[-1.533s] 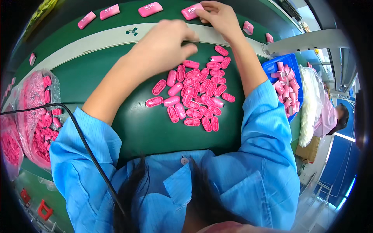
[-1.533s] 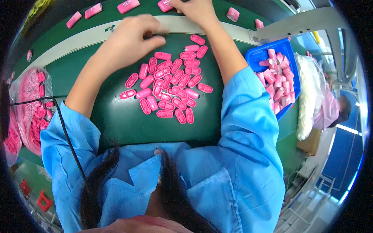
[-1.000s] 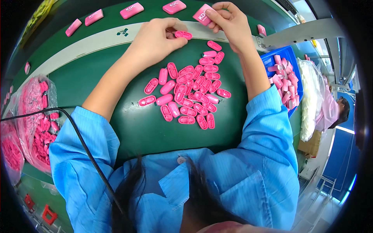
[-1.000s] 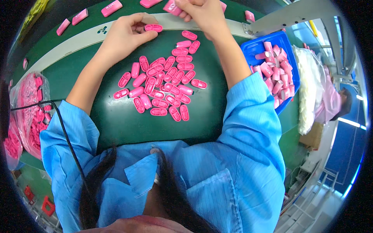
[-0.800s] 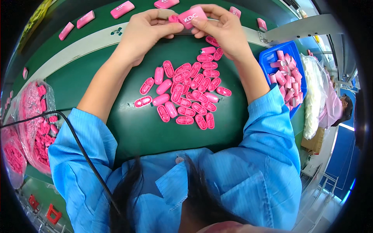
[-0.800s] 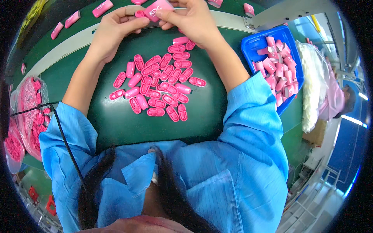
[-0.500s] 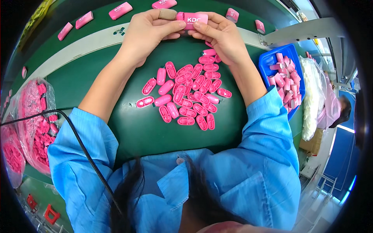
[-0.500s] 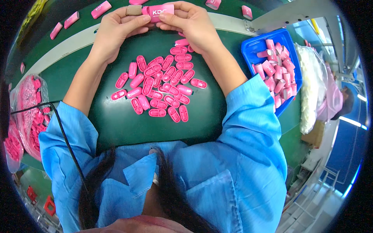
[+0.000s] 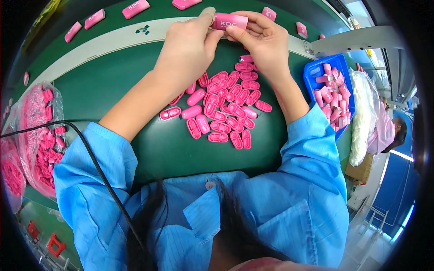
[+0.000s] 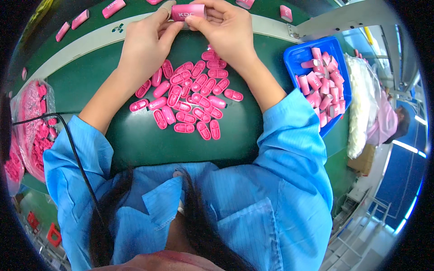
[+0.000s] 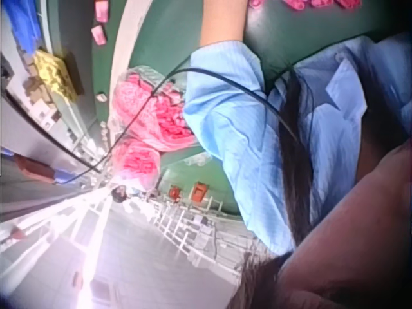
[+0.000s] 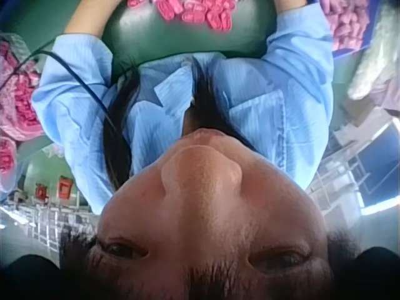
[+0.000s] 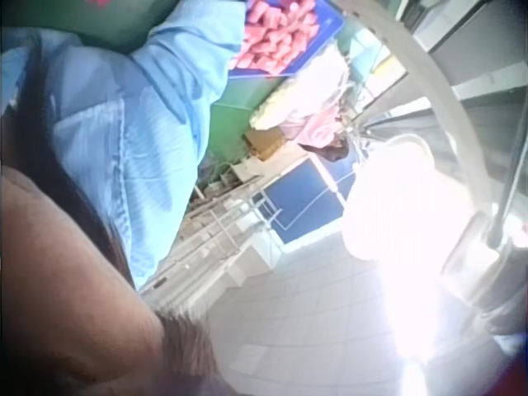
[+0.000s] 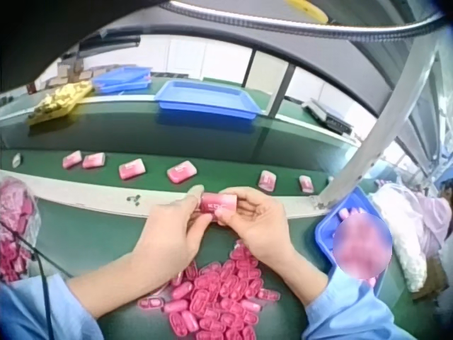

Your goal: The person repeatedly picks up pink capsule halves from a green table and a blue tray, then joins them into complete capsules. The assembled capsules are placed back onto the table. The process is continuous and repetitive throughout the clip.

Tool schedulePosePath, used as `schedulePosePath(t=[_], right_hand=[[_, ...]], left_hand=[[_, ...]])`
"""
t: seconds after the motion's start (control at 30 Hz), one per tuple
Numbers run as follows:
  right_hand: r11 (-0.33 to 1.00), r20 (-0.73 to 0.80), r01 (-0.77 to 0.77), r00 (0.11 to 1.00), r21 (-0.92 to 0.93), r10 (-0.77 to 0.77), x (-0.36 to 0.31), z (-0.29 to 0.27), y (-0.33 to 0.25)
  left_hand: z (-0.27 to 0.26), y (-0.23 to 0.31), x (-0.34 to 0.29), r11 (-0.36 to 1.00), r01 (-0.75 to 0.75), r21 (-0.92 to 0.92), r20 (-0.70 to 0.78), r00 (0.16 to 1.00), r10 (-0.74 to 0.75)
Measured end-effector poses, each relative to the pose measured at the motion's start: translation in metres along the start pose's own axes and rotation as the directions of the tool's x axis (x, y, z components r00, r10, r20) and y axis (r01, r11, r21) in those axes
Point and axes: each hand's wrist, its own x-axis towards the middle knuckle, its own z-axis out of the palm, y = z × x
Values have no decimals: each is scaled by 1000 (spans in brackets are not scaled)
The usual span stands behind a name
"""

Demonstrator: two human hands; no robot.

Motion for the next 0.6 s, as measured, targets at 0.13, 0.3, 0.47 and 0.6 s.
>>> schedulePosePath(t=[0.13, 0.3, 0.47, 0.6], right_hand=[[983, -10, 93, 995, -160, -96, 2, 5, -2], [954, 113, -108, 983, -281, 145, 53, -15, 12], [927, -169, -33, 985, -373, -32, 75, -36, 27], [921, -241, -94, 971, -378, 0, 70, -52, 18]], left_hand=[[2, 1, 2, 996, 34, 82, 91, 995, -42], [-8, -5, 6, 977, -167, 132, -85, 980, 179], [-38, 12, -35, 951, -302, 70, 251, 928, 276], [-37, 25, -67, 974, -107, 200, 155, 985, 77]])
